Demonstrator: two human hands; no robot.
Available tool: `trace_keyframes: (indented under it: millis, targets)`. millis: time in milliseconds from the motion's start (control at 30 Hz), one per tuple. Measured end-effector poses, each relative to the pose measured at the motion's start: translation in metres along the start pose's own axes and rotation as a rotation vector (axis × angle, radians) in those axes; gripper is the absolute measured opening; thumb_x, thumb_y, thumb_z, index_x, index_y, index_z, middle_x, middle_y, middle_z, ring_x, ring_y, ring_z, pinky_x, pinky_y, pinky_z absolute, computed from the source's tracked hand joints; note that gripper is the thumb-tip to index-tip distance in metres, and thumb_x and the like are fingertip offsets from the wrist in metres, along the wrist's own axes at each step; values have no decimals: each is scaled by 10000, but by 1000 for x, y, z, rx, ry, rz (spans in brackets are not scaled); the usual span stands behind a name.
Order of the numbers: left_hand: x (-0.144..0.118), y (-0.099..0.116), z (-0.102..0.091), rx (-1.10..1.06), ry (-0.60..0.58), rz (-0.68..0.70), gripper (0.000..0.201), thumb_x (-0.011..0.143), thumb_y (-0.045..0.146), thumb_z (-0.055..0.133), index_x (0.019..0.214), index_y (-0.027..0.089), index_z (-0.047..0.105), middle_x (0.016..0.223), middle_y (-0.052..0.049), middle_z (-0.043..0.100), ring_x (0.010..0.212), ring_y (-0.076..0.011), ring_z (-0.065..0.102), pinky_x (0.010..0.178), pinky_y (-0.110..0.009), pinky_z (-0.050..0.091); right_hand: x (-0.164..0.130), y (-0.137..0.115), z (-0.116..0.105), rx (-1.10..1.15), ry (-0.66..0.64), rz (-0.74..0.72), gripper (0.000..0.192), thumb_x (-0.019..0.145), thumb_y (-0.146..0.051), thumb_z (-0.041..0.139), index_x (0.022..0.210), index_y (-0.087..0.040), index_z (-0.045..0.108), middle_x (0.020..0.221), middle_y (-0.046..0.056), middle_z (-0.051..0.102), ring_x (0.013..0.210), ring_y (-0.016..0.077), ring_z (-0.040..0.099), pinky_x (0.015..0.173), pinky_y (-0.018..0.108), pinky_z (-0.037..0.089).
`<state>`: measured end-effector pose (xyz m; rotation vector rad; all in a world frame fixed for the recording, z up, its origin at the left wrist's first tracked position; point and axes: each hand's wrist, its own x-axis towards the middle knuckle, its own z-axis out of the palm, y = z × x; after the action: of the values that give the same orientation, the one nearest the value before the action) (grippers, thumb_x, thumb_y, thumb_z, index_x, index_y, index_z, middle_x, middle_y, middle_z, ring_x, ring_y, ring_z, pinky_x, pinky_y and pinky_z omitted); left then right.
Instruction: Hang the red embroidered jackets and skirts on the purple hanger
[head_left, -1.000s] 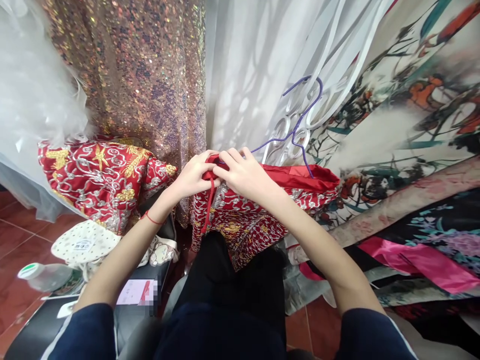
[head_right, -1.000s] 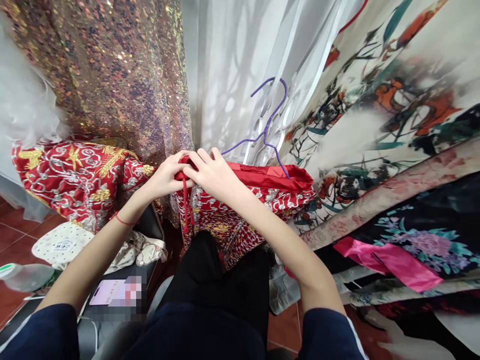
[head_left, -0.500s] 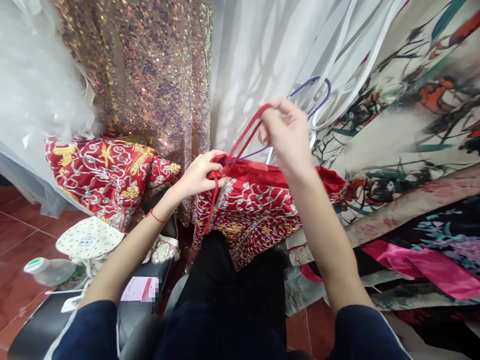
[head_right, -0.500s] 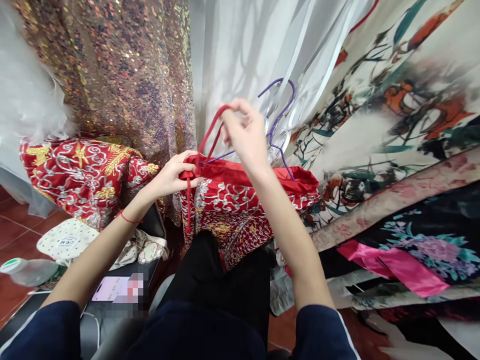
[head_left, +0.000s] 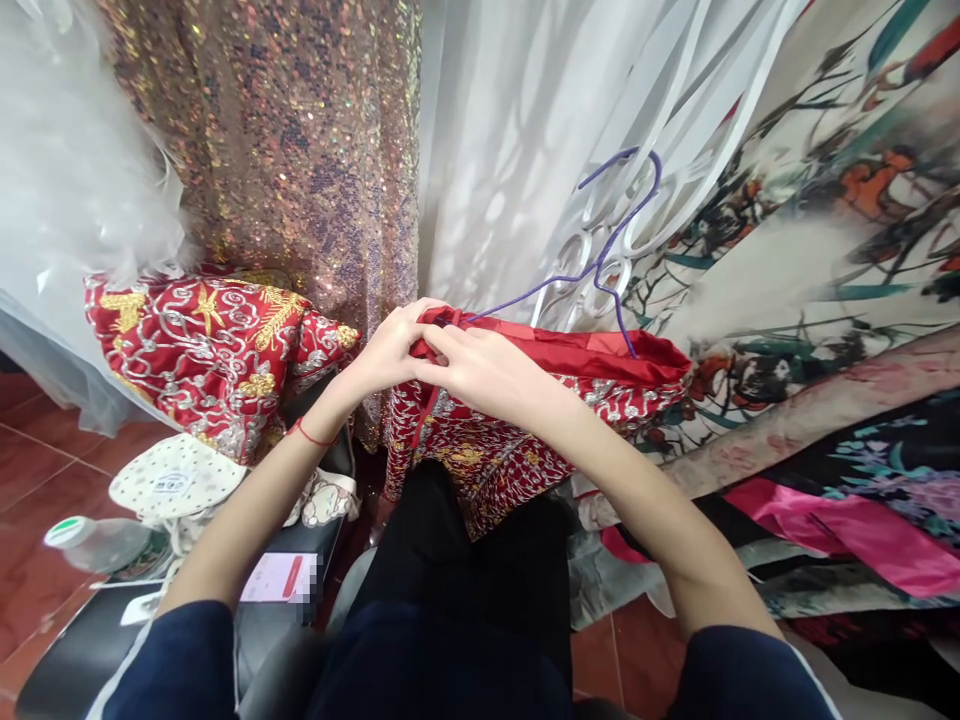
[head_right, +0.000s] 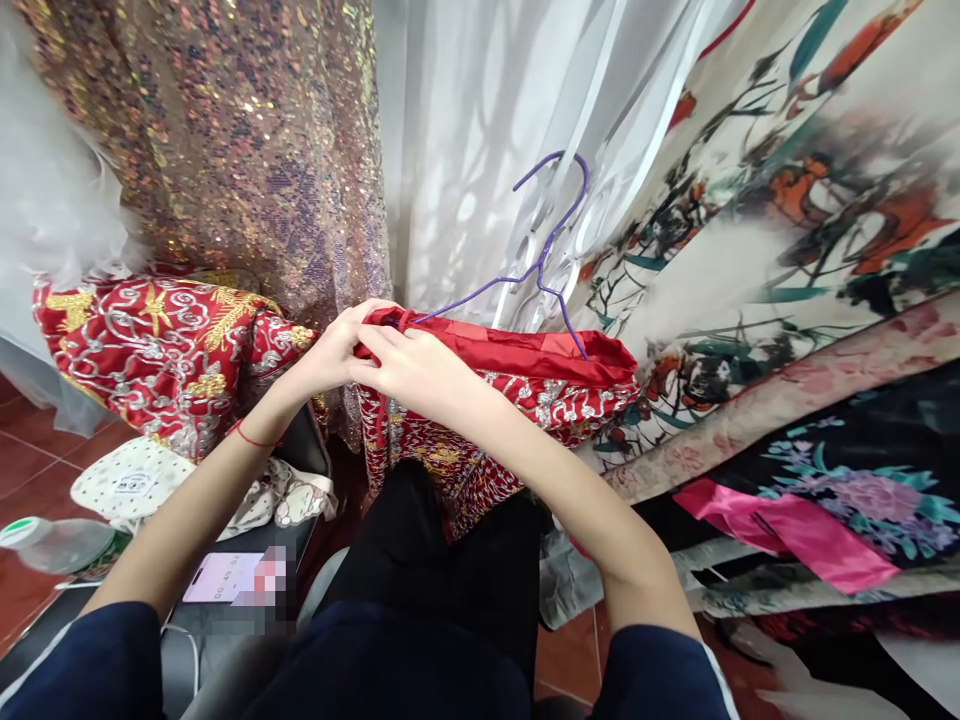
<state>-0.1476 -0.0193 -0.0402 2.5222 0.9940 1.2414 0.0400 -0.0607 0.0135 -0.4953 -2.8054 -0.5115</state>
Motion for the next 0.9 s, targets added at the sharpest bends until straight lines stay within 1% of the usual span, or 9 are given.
trace_keyframes:
  millis: [133,267,367,467,567,633,733,833,900]
  targets:
    - [1,4,-2,-2,-13,4,210,820,351,650,925,173,680,1216,-109,651,1142,-276,605,1032,-467,472,4,17,-2,305,51,53,185,989,-182,486,1034,-174,665,1027,80,691,799,140,619,711,304,506]
    - [0,7,-3,23,-25,20,230,880,377,628,764,180,654,1227,-99,630,1127,-250,612,1015,-445,471,6,60,-2,622,368,484,326,1045,-271,336,1254,-193,574,842,37,678,654,120,628,610,274,513]
    - [0,9,-3,67,-39,-6,259,896,378,610,728,181,609,1237,-91,618,1096,-238,612,981,-420,470,-5,78,0,689,470,630,469,985,-343,500,1422,-178,447,873,57,705,665,159,673,592,305,535]
    - [2,11,2,119,10,-67,256,916,380,582,747,188,570,1186,-81,634,1074,-240,605,958,-408,457,-26,57,-4,660,504,696,506,912,-357,613,1367,-165,503,822,47,712,636,175,670,605,331,550]
    - [5,12,9,155,93,-107,246,959,372,530,790,194,542,1162,-79,639,1047,-228,603,928,-384,444,-44,6,2,658,511,778,191,916,-360,594,992,-198,661,745,20,696,634,155,649,636,306,540]
    - [9,12,13,199,114,-110,248,989,377,485,826,197,538,1103,-83,642,989,-219,605,890,-370,445,-52,-29,26,807,422,848,214,938,-356,550,821,-208,652,688,5,682,602,140,636,623,280,516]
    - [16,13,17,320,117,-108,278,1016,404,423,877,197,546,967,-88,633,901,-226,606,845,-371,448,-53,-66,93,993,148,993,161,865,-333,657,769,-204,669,631,5,684,581,165,649,646,294,506]
    - [24,14,22,419,109,-120,301,1026,414,388,923,187,556,913,-99,632,844,-235,616,779,-369,448,-38,-83,163,1176,298,1205,169,837,-333,702,910,-182,682,725,35,738,645,188,699,691,291,524]
    - [26,15,24,451,93,-121,306,1032,410,372,960,180,560,909,-103,644,797,-227,624,691,-348,430,-24,-85,192,1186,393,1277,222,865,-366,666,968,-169,667,816,67,762,716,198,716,711,289,533]
